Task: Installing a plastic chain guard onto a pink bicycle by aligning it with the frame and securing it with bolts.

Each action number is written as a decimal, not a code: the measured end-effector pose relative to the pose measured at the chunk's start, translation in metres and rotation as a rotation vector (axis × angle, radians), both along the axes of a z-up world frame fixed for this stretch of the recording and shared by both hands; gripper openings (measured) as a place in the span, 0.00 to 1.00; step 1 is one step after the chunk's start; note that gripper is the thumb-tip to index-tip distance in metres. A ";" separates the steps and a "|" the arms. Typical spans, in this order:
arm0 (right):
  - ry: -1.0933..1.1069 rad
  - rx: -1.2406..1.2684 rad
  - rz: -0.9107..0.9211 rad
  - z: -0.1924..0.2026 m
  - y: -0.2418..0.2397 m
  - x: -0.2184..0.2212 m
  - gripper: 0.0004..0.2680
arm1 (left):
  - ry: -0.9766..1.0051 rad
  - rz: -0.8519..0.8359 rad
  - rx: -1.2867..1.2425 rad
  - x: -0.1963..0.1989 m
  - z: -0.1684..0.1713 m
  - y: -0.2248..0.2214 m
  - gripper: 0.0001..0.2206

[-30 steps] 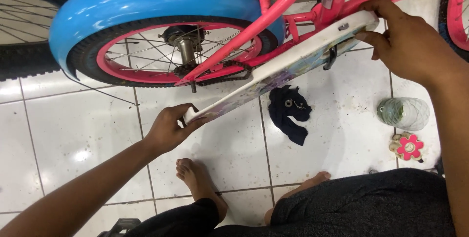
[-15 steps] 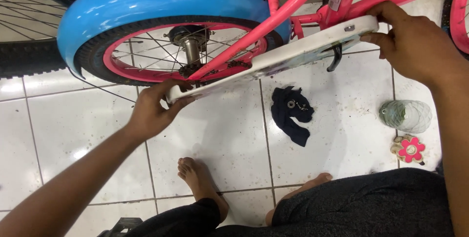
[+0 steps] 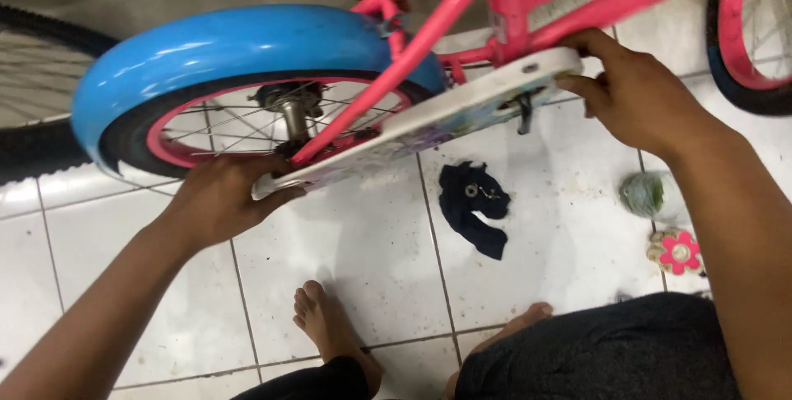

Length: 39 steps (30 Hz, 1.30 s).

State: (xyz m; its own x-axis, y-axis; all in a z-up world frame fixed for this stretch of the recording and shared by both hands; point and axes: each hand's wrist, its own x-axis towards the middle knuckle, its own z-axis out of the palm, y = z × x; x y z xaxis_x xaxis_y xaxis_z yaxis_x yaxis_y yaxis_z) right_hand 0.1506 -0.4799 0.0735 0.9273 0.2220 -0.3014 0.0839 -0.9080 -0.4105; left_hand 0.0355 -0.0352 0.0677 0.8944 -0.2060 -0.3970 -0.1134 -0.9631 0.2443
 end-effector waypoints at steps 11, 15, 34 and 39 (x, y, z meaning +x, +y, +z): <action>0.072 -0.015 0.048 0.017 -0.003 0.012 0.13 | -0.496 -0.222 0.139 -0.006 -0.009 -0.030 0.07; 0.086 0.062 0.020 0.012 -0.004 0.010 0.11 | -0.480 -0.196 0.160 -0.003 -0.008 -0.030 0.07; 0.086 0.001 0.095 0.016 -0.001 0.011 0.24 | -0.465 -0.291 0.379 0.002 0.001 -0.038 0.13; -0.683 -0.413 0.378 -0.019 -0.021 0.008 0.15 | -0.325 -0.270 0.364 0.005 -0.001 -0.034 0.10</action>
State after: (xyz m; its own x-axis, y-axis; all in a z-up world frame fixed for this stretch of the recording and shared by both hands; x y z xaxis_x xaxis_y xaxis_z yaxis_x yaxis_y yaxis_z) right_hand 0.1584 -0.5009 0.0550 0.8207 0.5461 0.1682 0.5156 -0.8346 0.1940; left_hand 0.0402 -0.0692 0.0666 0.9173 -0.3453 -0.1982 -0.3813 -0.9052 -0.1878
